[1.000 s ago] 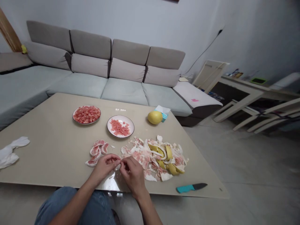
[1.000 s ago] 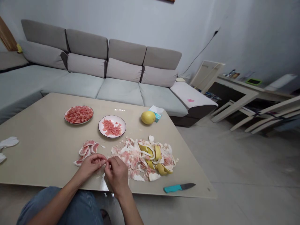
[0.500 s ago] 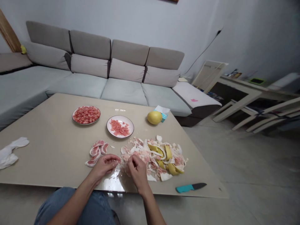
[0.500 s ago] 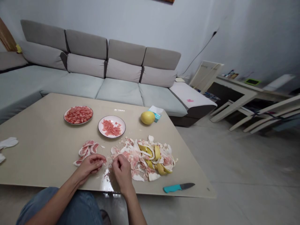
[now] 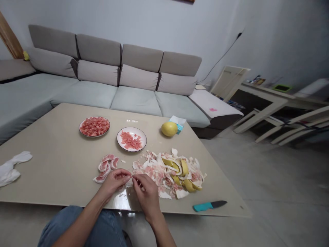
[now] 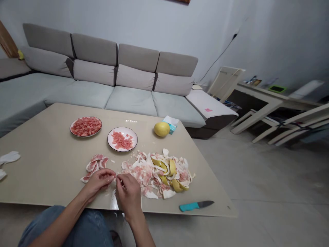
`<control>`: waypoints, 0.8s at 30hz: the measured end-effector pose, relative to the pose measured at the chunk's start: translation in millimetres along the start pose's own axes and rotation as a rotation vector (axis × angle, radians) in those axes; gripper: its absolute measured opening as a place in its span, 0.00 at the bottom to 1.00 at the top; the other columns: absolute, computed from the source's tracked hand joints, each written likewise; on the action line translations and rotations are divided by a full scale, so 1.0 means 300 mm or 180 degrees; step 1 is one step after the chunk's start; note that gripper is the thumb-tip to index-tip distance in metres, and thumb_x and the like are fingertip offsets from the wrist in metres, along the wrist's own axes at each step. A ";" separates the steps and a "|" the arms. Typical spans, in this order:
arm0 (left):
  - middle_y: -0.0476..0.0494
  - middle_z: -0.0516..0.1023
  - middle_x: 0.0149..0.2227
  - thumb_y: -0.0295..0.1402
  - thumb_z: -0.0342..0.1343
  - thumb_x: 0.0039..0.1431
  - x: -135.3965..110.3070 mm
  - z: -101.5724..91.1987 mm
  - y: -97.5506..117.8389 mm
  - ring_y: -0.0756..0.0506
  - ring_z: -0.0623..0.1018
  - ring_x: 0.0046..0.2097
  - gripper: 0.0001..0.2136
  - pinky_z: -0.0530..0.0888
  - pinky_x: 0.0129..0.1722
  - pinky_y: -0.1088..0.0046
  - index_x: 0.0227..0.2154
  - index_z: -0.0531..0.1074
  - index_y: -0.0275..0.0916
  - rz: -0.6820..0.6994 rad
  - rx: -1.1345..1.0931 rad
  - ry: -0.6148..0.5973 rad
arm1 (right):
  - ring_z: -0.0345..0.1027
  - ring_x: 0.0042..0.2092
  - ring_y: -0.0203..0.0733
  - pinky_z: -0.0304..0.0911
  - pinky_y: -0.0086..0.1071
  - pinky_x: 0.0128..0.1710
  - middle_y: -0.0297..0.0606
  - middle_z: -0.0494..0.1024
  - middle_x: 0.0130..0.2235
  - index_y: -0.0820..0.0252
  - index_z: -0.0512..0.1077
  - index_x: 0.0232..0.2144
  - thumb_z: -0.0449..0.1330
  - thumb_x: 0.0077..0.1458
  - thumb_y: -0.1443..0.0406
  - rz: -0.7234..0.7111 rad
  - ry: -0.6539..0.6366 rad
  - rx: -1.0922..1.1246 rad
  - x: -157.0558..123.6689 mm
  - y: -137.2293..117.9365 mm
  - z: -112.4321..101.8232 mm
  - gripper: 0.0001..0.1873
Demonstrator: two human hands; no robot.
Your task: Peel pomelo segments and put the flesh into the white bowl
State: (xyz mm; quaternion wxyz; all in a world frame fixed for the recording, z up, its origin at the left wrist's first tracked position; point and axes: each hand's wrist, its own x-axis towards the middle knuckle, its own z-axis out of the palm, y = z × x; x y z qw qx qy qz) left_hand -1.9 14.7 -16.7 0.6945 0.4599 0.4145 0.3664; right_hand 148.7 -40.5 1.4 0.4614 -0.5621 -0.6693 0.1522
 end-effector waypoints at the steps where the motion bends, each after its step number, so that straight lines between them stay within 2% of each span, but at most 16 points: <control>1: 0.52 0.69 0.23 0.43 0.65 0.46 0.001 0.000 0.000 0.54 0.63 0.23 0.17 0.57 0.22 0.79 0.34 0.76 0.34 0.0050 0.0086 0.0021 | 0.70 0.35 0.41 0.64 0.33 0.36 0.40 0.77 0.33 0.57 0.74 0.36 0.53 0.58 0.69 -0.0054 -0.0019 -0.0133 0.001 -0.003 0.003 0.09; 5: 0.49 0.72 0.24 0.42 0.65 0.46 0.002 0.004 0.002 0.52 0.67 0.26 0.16 0.60 0.25 0.78 0.31 0.76 0.34 0.0210 0.0380 0.0015 | 0.67 0.31 0.40 0.59 0.30 0.31 0.38 0.74 0.29 0.59 0.72 0.29 0.54 0.55 0.71 -0.0089 -0.0064 -0.0580 0.003 -0.004 0.013 0.07; 9: 0.49 0.72 0.24 0.43 0.64 0.47 -0.002 0.010 0.000 0.53 0.65 0.24 0.16 0.58 0.22 0.78 0.33 0.76 0.34 0.0078 0.0310 -0.0088 | 0.63 0.28 0.37 0.56 0.29 0.28 0.34 0.70 0.26 0.59 0.69 0.25 0.54 0.53 0.71 -0.0005 0.0051 -0.0521 0.004 0.002 0.022 0.07; 13: 0.46 0.75 0.27 0.42 0.64 0.47 -0.006 0.014 0.004 0.51 0.68 0.26 0.16 0.60 0.24 0.78 0.33 0.77 0.34 0.0159 0.0276 -0.0136 | 0.61 0.27 0.36 0.56 0.27 0.27 0.32 0.69 0.24 0.59 0.69 0.23 0.55 0.51 0.71 0.0299 0.0225 -0.0029 0.007 0.002 0.029 0.07; 16: 0.43 0.78 0.31 0.41 0.64 0.47 -0.007 0.014 0.011 0.48 0.72 0.30 0.14 0.64 0.28 0.76 0.32 0.78 0.34 0.0277 0.0353 -0.0114 | 0.62 0.26 0.35 0.58 0.26 0.25 0.32 0.70 0.24 0.60 0.70 0.23 0.56 0.49 0.71 0.0710 0.0240 0.0534 0.009 0.009 0.026 0.05; 20: 0.46 0.77 0.27 0.40 0.64 0.47 0.000 0.005 0.006 0.49 0.71 0.28 0.13 0.64 0.28 0.76 0.31 0.78 0.35 0.0342 0.0479 0.0058 | 0.62 0.23 0.35 0.59 0.26 0.23 0.30 0.69 0.21 0.61 0.71 0.24 0.58 0.49 0.66 0.1328 0.0205 0.1182 0.007 0.040 0.005 0.05; 24: 0.46 0.77 0.28 0.40 0.64 0.47 0.014 -0.001 -0.016 0.49 0.71 0.29 0.13 0.65 0.30 0.75 0.32 0.78 0.36 0.0462 0.0668 0.0093 | 0.66 0.25 0.37 0.63 0.27 0.24 0.34 0.73 0.23 0.61 0.74 0.27 0.58 0.55 0.60 0.1281 0.0116 0.1215 -0.005 0.065 -0.012 0.11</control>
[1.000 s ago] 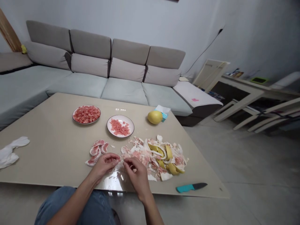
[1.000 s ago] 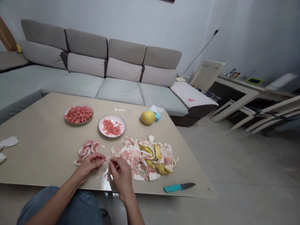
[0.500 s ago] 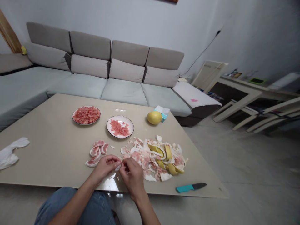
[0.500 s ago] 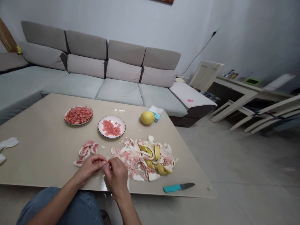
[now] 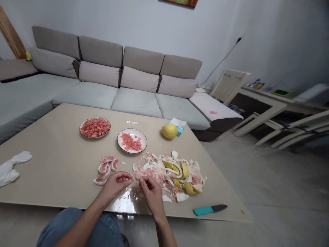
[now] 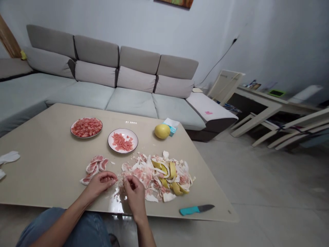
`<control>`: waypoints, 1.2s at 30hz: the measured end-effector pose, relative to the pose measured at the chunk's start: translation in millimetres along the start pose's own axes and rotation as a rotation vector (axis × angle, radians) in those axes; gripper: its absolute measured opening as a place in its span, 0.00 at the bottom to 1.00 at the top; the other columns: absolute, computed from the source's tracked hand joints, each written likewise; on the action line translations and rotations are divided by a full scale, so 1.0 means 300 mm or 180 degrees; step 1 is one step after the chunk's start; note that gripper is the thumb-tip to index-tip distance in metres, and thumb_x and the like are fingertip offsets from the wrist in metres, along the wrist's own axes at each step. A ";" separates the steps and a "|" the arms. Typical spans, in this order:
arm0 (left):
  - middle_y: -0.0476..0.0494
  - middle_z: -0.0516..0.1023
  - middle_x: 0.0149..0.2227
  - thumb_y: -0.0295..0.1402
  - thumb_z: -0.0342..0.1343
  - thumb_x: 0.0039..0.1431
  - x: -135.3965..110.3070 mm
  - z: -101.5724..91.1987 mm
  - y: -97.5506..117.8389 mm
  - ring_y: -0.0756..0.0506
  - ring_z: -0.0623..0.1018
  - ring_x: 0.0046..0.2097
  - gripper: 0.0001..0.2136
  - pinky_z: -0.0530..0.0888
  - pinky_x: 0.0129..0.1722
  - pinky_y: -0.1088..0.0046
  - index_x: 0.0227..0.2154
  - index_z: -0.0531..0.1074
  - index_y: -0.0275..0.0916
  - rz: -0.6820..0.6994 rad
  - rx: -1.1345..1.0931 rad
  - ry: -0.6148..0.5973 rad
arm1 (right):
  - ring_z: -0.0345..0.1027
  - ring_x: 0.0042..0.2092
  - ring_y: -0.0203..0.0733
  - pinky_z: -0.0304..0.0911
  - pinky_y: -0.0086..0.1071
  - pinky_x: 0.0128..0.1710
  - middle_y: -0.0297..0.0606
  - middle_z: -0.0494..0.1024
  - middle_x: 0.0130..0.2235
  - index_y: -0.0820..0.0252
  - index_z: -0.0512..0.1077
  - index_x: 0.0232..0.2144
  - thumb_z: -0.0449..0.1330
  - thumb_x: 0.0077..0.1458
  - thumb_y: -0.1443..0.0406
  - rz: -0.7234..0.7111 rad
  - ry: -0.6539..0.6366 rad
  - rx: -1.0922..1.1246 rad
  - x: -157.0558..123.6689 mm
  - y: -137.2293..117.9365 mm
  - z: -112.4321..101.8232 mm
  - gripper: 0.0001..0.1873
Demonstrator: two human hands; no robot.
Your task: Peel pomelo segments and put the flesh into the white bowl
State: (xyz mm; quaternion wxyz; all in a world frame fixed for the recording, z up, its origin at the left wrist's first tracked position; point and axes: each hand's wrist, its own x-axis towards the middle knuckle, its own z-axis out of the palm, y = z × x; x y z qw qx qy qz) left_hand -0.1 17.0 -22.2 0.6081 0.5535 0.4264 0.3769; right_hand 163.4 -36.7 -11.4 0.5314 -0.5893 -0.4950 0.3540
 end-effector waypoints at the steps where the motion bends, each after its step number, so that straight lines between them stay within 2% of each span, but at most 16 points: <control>1: 0.45 0.77 0.29 0.39 0.64 0.47 0.002 0.001 -0.005 0.48 0.72 0.29 0.13 0.66 0.31 0.75 0.32 0.78 0.36 0.0037 0.0021 -0.0018 | 0.68 0.27 0.38 0.65 0.28 0.26 0.36 0.76 0.27 0.61 0.75 0.30 0.58 0.55 0.59 -0.0068 -0.0068 -0.0056 -0.003 0.002 -0.001 0.11; 3: 0.44 0.78 0.30 0.39 0.64 0.47 0.004 0.003 -0.011 0.47 0.73 0.31 0.12 0.68 0.33 0.74 0.32 0.77 0.36 0.0103 0.0001 -0.0038 | 0.72 0.34 0.41 0.68 0.30 0.32 0.40 0.79 0.35 0.60 0.76 0.38 0.60 0.55 0.60 -0.0183 -0.0192 -0.0171 -0.011 0.000 0.005 0.12; 5: 0.44 0.77 0.31 0.38 0.64 0.46 0.004 0.003 -0.013 0.46 0.73 0.33 0.12 0.68 0.34 0.73 0.31 0.76 0.36 0.0141 -0.0052 -0.0029 | 0.74 0.37 0.42 0.69 0.31 0.35 0.41 0.80 0.38 0.59 0.75 0.41 0.61 0.54 0.61 -0.0222 -0.0311 -0.0215 -0.016 -0.005 0.015 0.13; 9: 0.44 0.77 0.30 0.39 0.64 0.46 0.005 -0.003 -0.014 0.46 0.73 0.33 0.12 0.68 0.34 0.73 0.31 0.75 0.35 0.0090 -0.0050 -0.0091 | 0.74 0.35 0.42 0.69 0.30 0.35 0.40 0.81 0.34 0.59 0.77 0.35 0.59 0.56 0.62 -0.0325 -0.0324 -0.0261 -0.016 -0.015 0.029 0.08; 12: 0.45 0.76 0.28 0.41 0.63 0.47 0.007 -0.005 -0.014 0.47 0.72 0.31 0.14 0.66 0.30 0.74 0.32 0.76 0.35 0.0006 -0.0034 -0.0186 | 0.74 0.34 0.41 0.69 0.30 0.34 0.39 0.80 0.33 0.59 0.77 0.33 0.59 0.56 0.63 -0.0527 -0.0180 -0.0399 -0.013 -0.016 0.026 0.07; 16: 0.48 0.74 0.24 0.43 0.63 0.47 0.005 -0.003 -0.006 0.50 0.69 0.26 0.15 0.62 0.26 0.76 0.31 0.77 0.34 -0.0111 0.0022 -0.0139 | 0.73 0.34 0.40 0.68 0.29 0.33 0.38 0.79 0.32 0.58 0.76 0.33 0.59 0.55 0.65 -0.0647 -0.0216 -0.0499 -0.013 -0.014 0.021 0.06; 20: 0.49 0.73 0.22 0.42 0.63 0.47 0.000 0.001 0.007 0.52 0.67 0.23 0.15 0.59 0.22 0.78 0.31 0.76 0.35 -0.0336 -0.0268 -0.0132 | 0.72 0.32 0.39 0.67 0.28 0.32 0.37 0.78 0.31 0.58 0.75 0.33 0.60 0.54 0.65 -0.0551 -0.0227 -0.0406 -0.014 -0.014 0.025 0.05; 25: 0.46 0.76 0.28 0.42 0.61 0.49 -0.004 0.005 0.017 0.53 0.66 0.23 0.14 0.55 0.19 0.80 0.31 0.73 0.35 -0.0467 -0.0577 -0.0129 | 0.72 0.32 0.40 0.67 0.28 0.32 0.38 0.78 0.32 0.60 0.75 0.33 0.60 0.54 0.64 -0.0329 -0.0266 -0.0301 -0.015 -0.001 0.019 0.06; 28: 0.49 0.72 0.22 0.44 0.59 0.51 -0.002 0.005 0.016 0.53 0.64 0.21 0.15 0.55 0.19 0.79 0.27 0.73 0.35 -0.0474 -0.0332 -0.0020 | 0.72 0.32 0.40 0.67 0.29 0.32 0.38 0.78 0.32 0.60 0.75 0.34 0.59 0.54 0.64 -0.0261 -0.0280 -0.0306 -0.004 0.008 0.010 0.06; 30: 0.51 0.69 0.19 0.45 0.58 0.51 0.004 0.007 0.010 0.52 0.65 0.21 0.16 0.58 0.21 0.78 0.23 0.72 0.35 -0.0364 -0.0077 0.0109 | 0.72 0.32 0.40 0.67 0.29 0.32 0.38 0.78 0.32 0.60 0.74 0.34 0.59 0.54 0.64 -0.0322 -0.0209 -0.0365 0.027 0.009 0.010 0.06; 32: 0.50 0.70 0.21 0.43 0.61 0.48 0.013 0.010 -0.001 0.50 0.68 0.24 0.14 0.63 0.25 0.77 0.25 0.73 0.35 -0.0128 -0.0048 0.0292 | 0.71 0.32 0.39 0.67 0.29 0.32 0.38 0.78 0.31 0.61 0.74 0.33 0.58 0.53 0.65 -0.0459 -0.0040 -0.0463 0.090 0.004 0.021 0.06; 34: 0.50 0.72 0.24 0.41 0.64 0.43 0.023 0.012 -0.016 0.49 0.71 0.28 0.14 0.66 0.28 0.76 0.28 0.72 0.36 0.0044 -0.0243 0.0418 | 0.70 0.31 0.39 0.67 0.29 0.31 0.37 0.77 0.30 0.61 0.73 0.31 0.57 0.52 0.66 -0.0617 0.0140 -0.0592 0.183 -0.004 0.041 0.06; 36: 0.51 0.71 0.23 0.41 0.65 0.41 0.033 0.010 -0.030 0.51 0.70 0.26 0.15 0.65 0.26 0.77 0.28 0.71 0.36 0.0008 -0.0369 0.0432 | 0.70 0.31 0.39 0.67 0.31 0.33 0.38 0.77 0.32 0.61 0.74 0.32 0.56 0.51 0.66 -0.0701 0.0198 -0.0646 0.287 -0.013 0.065 0.07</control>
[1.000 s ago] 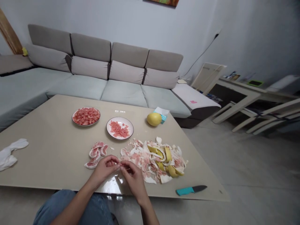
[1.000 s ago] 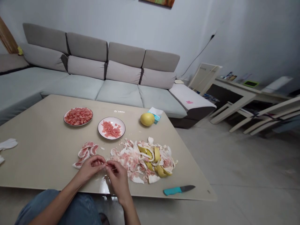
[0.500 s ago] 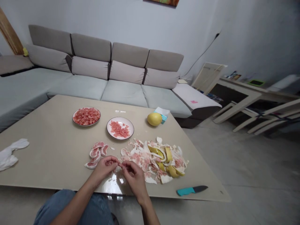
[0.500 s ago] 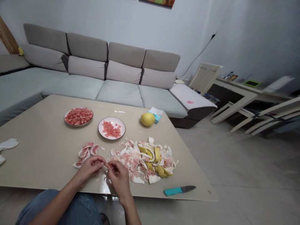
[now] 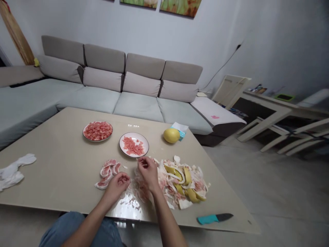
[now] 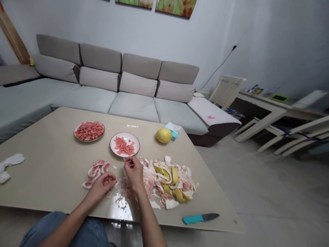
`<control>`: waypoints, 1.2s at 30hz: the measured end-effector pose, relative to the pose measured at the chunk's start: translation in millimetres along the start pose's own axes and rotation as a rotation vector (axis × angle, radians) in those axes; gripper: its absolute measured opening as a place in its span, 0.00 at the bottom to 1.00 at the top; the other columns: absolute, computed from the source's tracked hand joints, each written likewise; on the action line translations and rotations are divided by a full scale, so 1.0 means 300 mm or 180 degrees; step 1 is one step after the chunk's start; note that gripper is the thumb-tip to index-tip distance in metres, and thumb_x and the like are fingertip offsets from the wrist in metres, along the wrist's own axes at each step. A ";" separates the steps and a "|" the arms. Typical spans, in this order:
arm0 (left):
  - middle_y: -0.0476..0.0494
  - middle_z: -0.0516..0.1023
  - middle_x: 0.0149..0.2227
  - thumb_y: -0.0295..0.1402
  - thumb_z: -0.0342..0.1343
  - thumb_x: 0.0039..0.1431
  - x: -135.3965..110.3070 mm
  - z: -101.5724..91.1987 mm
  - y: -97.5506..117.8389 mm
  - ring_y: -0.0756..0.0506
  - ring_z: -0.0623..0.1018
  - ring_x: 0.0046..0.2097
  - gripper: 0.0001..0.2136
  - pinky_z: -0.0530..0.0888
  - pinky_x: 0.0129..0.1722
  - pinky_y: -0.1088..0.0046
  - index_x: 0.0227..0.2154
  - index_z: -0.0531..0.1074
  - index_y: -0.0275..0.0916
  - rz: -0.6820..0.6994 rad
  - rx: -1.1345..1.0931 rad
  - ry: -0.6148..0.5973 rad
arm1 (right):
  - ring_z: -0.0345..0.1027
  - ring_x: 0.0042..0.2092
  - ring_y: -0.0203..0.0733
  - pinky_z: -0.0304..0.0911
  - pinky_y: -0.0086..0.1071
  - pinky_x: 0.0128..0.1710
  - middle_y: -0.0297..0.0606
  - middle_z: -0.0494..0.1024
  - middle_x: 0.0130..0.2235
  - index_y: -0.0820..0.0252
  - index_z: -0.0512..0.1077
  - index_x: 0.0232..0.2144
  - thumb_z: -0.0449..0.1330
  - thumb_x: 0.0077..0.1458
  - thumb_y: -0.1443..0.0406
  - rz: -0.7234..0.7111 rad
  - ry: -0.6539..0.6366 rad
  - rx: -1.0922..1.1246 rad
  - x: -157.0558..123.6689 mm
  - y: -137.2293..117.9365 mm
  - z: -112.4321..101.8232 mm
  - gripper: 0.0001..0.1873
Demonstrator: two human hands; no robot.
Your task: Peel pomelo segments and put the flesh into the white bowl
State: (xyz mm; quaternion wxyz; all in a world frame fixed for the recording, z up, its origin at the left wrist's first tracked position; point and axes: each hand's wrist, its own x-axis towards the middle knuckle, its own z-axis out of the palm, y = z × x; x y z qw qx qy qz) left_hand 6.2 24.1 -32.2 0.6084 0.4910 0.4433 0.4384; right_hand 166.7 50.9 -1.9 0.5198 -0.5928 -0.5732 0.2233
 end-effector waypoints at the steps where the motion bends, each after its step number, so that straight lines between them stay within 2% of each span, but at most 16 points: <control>1: 0.51 0.70 0.23 0.42 0.65 0.43 0.004 -0.003 -0.006 0.52 0.68 0.24 0.15 0.63 0.24 0.78 0.27 0.71 0.36 -0.0074 -0.0032 0.0005 | 0.70 0.32 0.40 0.68 0.33 0.35 0.39 0.78 0.34 0.61 0.74 0.35 0.57 0.50 0.66 -0.0028 0.0011 -0.0021 0.044 0.004 0.014 0.09; 3: 0.49 0.71 0.26 0.45 0.62 0.47 0.007 -0.009 -0.013 0.52 0.68 0.24 0.16 0.60 0.20 0.80 0.29 0.71 0.35 -0.0240 -0.0255 0.0078 | 0.71 0.37 0.42 0.67 0.37 0.41 0.43 0.77 0.43 0.60 0.74 0.41 0.58 0.48 0.67 -0.0091 0.0020 -0.0056 0.099 0.010 0.038 0.15; 5: 0.46 0.73 0.32 0.44 0.61 0.49 0.004 -0.013 -0.013 0.51 0.72 0.27 0.17 0.62 0.20 0.80 0.35 0.71 0.37 -0.0380 -0.0725 0.0138 | 0.71 0.42 0.45 0.65 0.41 0.46 0.44 0.76 0.48 0.59 0.73 0.45 0.59 0.49 0.67 -0.0120 -0.0080 -0.0050 0.097 0.014 0.050 0.18; 9: 0.44 0.71 0.41 0.38 0.64 0.48 -0.012 -0.006 0.000 0.45 0.77 0.40 0.19 0.74 0.36 0.71 0.42 0.68 0.40 -0.0390 -0.1370 0.0109 | 0.73 0.41 0.45 0.68 0.38 0.42 0.43 0.79 0.42 0.58 0.76 0.41 0.57 0.55 0.64 -0.0005 -0.0676 0.0103 -0.027 0.012 0.037 0.12; 12: 0.46 0.71 0.42 0.36 0.66 0.47 -0.019 -0.001 0.013 0.43 0.77 0.46 0.21 0.72 0.47 0.65 0.43 0.66 0.42 -0.0044 -0.1274 0.0247 | 0.73 0.44 0.45 0.68 0.36 0.43 0.42 0.79 0.43 0.57 0.77 0.40 0.57 0.56 0.63 0.0208 -0.1013 0.0379 -0.118 -0.002 0.002 0.12; 16: 0.46 0.73 0.42 0.34 0.68 0.44 -0.020 -0.010 0.040 0.42 0.77 0.48 0.22 0.69 0.53 0.65 0.42 0.66 0.42 0.0098 -0.1257 0.0473 | 0.72 0.43 0.44 0.67 0.36 0.44 0.42 0.77 0.46 0.57 0.76 0.42 0.60 0.55 0.62 0.0383 -0.1038 0.0603 -0.167 -0.018 -0.055 0.13; 21: 0.46 0.75 0.39 0.30 0.68 0.45 -0.025 -0.023 0.063 0.42 0.78 0.46 0.23 0.72 0.49 0.63 0.44 0.65 0.41 -0.0176 -0.1744 -0.0037 | 0.73 0.36 0.46 0.67 0.38 0.39 0.41 0.80 0.32 0.60 0.79 0.32 0.61 0.54 0.56 0.0823 -0.1216 0.0719 -0.183 -0.010 -0.096 0.14; 26: 0.44 0.78 0.36 0.29 0.68 0.46 -0.018 -0.023 0.042 0.47 0.78 0.41 0.20 0.72 0.43 0.73 0.42 0.68 0.39 -0.0095 -0.1230 -0.0253 | 0.72 0.38 0.44 0.67 0.36 0.40 0.42 0.78 0.41 0.58 0.75 0.44 0.65 0.50 0.59 0.0643 -0.0872 0.0743 -0.200 -0.034 -0.084 0.18; 29: 0.44 0.78 0.37 0.30 0.68 0.44 -0.014 -0.021 0.034 0.46 0.77 0.42 0.17 0.71 0.45 0.72 0.38 0.72 0.38 -0.0005 -0.0861 -0.0270 | 0.71 0.36 0.42 0.67 0.33 0.36 0.42 0.77 0.42 0.58 0.75 0.41 0.65 0.50 0.61 0.0415 -0.0847 0.0646 -0.201 -0.058 -0.070 0.15; 32: 0.43 0.78 0.37 0.31 0.69 0.42 -0.015 -0.016 0.036 0.44 0.77 0.42 0.15 0.71 0.45 0.70 0.34 0.74 0.37 0.0038 -0.0654 -0.0308 | 0.71 0.37 0.42 0.66 0.32 0.37 0.40 0.77 0.38 0.58 0.76 0.35 0.63 0.52 0.62 0.0272 -0.0814 0.0562 -0.201 -0.068 -0.061 0.08; 36: 0.43 0.78 0.36 0.32 0.69 0.41 -0.016 -0.011 0.037 0.44 0.77 0.40 0.15 0.72 0.42 0.69 0.34 0.75 0.37 -0.0068 -0.0607 -0.0419 | 0.71 0.37 0.42 0.65 0.33 0.38 0.38 0.77 0.34 0.59 0.76 0.32 0.61 0.54 0.62 0.0408 -0.0801 0.0642 -0.211 -0.062 -0.056 0.07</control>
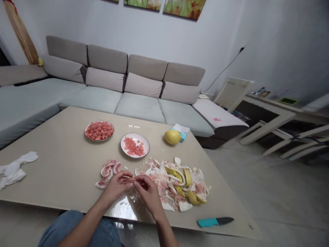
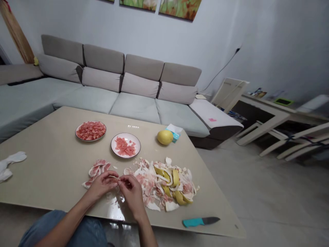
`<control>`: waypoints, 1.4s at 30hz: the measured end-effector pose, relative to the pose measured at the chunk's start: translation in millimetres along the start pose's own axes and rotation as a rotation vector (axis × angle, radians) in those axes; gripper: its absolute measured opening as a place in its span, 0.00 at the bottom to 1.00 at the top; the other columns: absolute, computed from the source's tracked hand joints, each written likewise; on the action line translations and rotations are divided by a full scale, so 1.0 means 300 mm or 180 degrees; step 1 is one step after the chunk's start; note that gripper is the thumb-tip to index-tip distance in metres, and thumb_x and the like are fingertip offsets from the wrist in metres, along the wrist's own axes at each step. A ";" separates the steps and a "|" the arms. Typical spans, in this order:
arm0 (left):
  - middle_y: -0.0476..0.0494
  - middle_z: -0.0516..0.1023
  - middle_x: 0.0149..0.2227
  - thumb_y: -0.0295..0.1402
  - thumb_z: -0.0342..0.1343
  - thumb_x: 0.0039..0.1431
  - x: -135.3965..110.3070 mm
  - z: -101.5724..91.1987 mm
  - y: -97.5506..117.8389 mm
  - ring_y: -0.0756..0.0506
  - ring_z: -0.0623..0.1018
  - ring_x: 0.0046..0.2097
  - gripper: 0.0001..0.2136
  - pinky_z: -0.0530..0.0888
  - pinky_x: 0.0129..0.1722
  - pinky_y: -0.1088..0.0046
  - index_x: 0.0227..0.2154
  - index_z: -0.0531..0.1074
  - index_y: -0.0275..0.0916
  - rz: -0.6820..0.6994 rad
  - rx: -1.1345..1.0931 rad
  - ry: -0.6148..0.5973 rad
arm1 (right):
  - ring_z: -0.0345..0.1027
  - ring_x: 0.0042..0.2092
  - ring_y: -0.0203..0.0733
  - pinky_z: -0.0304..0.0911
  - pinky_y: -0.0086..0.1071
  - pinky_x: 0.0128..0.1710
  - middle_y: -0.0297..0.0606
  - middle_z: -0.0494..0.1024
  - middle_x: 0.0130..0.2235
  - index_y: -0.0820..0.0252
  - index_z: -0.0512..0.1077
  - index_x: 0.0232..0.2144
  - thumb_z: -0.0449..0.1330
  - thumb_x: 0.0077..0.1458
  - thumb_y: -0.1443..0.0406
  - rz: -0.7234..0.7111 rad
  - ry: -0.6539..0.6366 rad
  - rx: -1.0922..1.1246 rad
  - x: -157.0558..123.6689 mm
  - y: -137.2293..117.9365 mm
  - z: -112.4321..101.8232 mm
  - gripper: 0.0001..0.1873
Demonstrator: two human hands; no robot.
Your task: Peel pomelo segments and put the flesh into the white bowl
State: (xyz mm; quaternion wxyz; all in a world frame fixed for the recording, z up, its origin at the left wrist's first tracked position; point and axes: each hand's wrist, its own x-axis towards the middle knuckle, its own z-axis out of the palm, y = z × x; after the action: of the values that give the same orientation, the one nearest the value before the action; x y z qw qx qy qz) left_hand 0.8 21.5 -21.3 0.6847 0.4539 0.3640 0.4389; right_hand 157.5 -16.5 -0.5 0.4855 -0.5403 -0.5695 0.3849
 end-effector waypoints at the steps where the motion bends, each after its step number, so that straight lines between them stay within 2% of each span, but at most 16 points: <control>1: 0.43 0.78 0.35 0.32 0.69 0.41 0.001 0.000 -0.002 0.45 0.77 0.39 0.14 0.72 0.42 0.70 0.33 0.75 0.36 -0.0019 0.0013 -0.0019 | 0.71 0.37 0.43 0.65 0.33 0.38 0.39 0.77 0.35 0.59 0.76 0.33 0.61 0.54 0.61 0.0053 -0.0010 0.0041 -0.002 0.003 0.000 0.07; 6: 0.44 0.77 0.32 0.32 0.68 0.43 -0.002 -0.001 -0.004 0.47 0.76 0.37 0.11 0.70 0.40 0.72 0.30 0.75 0.35 -0.0028 -0.0012 -0.0064 | 0.71 0.40 0.44 0.65 0.33 0.39 0.40 0.76 0.38 0.58 0.77 0.36 0.62 0.54 0.60 0.0142 -0.0095 0.0296 -0.010 0.022 -0.002 0.10; 10: 0.45 0.76 0.30 0.34 0.67 0.47 -0.012 0.000 0.015 0.49 0.74 0.34 0.11 0.70 0.38 0.75 0.31 0.75 0.34 -0.0047 -0.0248 -0.0125 | 0.70 0.35 0.41 0.65 0.33 0.37 0.38 0.76 0.33 0.59 0.75 0.36 0.63 0.53 0.57 0.0526 -0.0058 0.1059 -0.019 0.054 0.005 0.13; 14: 0.45 0.75 0.32 0.35 0.67 0.47 -0.023 0.007 0.031 0.49 0.75 0.36 0.12 0.71 0.39 0.75 0.32 0.74 0.35 -0.0201 -0.0614 -0.0168 | 0.71 0.36 0.41 0.66 0.34 0.38 0.40 0.77 0.36 0.60 0.74 0.38 0.64 0.52 0.55 0.0765 0.0056 0.1526 -0.035 0.065 0.026 0.16; 19: 0.45 0.75 0.36 0.37 0.67 0.48 -0.028 0.015 0.018 0.47 0.77 0.38 0.15 0.74 0.42 0.67 0.37 0.74 0.38 -0.0623 -0.0847 -0.0263 | 0.70 0.41 0.44 0.65 0.36 0.43 0.39 0.77 0.37 0.59 0.74 0.36 0.62 0.54 0.56 0.0456 0.0104 0.1206 -0.044 0.052 0.035 0.13; 25: 0.46 0.76 0.33 0.35 0.67 0.46 -0.016 0.004 -0.005 0.49 0.76 0.34 0.13 0.73 0.39 0.73 0.33 0.75 0.35 -0.0450 -0.0556 -0.0176 | 0.69 0.40 0.43 0.64 0.34 0.42 0.39 0.76 0.37 0.59 0.74 0.39 0.61 0.54 0.57 0.0373 0.0142 0.0829 -0.047 0.051 0.039 0.13; 29: 0.46 0.76 0.33 0.36 0.67 0.46 -0.017 0.006 0.008 0.48 0.76 0.37 0.12 0.72 0.39 0.73 0.32 0.75 0.35 -0.0334 -0.0399 -0.0156 | 0.64 0.32 0.39 0.61 0.30 0.33 0.35 0.73 0.33 0.59 0.74 0.41 0.65 0.49 0.58 0.0326 0.0398 0.0219 -0.049 0.037 0.049 0.17; 32: 0.47 0.76 0.31 0.36 0.68 0.45 -0.022 0.011 0.016 0.48 0.75 0.35 0.13 0.71 0.37 0.75 0.31 0.75 0.35 -0.0318 -0.0325 -0.0166 | 0.62 0.29 0.37 0.59 0.29 0.31 0.33 0.72 0.29 0.59 0.74 0.39 0.65 0.49 0.59 0.0241 0.0303 -0.0013 -0.049 0.024 0.050 0.15; 39: 0.49 0.74 0.29 0.36 0.67 0.45 -0.031 0.019 0.020 0.49 0.75 0.32 0.12 0.72 0.37 0.74 0.30 0.74 0.36 -0.0594 -0.0643 -0.0153 | 0.66 0.35 0.40 0.60 0.30 0.34 0.36 0.74 0.33 0.58 0.75 0.32 0.61 0.54 0.61 -0.0081 0.0166 -0.0100 -0.043 0.019 0.034 0.07; 42: 0.49 0.74 0.28 0.34 0.68 0.45 -0.031 0.018 0.020 0.50 0.76 0.31 0.11 0.72 0.35 0.75 0.29 0.73 0.36 -0.0618 -0.0644 -0.0124 | 0.67 0.37 0.40 0.61 0.30 0.36 0.37 0.74 0.35 0.58 0.76 0.33 0.62 0.54 0.60 0.0026 0.0119 0.0254 -0.045 0.032 0.034 0.08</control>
State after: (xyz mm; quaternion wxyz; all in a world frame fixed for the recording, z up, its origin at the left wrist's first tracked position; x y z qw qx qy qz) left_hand 0.7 12.6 -12.9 0.7731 0.3536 0.3468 0.3962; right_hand 149.2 -27.9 -14.0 0.5156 -0.5299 -0.5423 0.3991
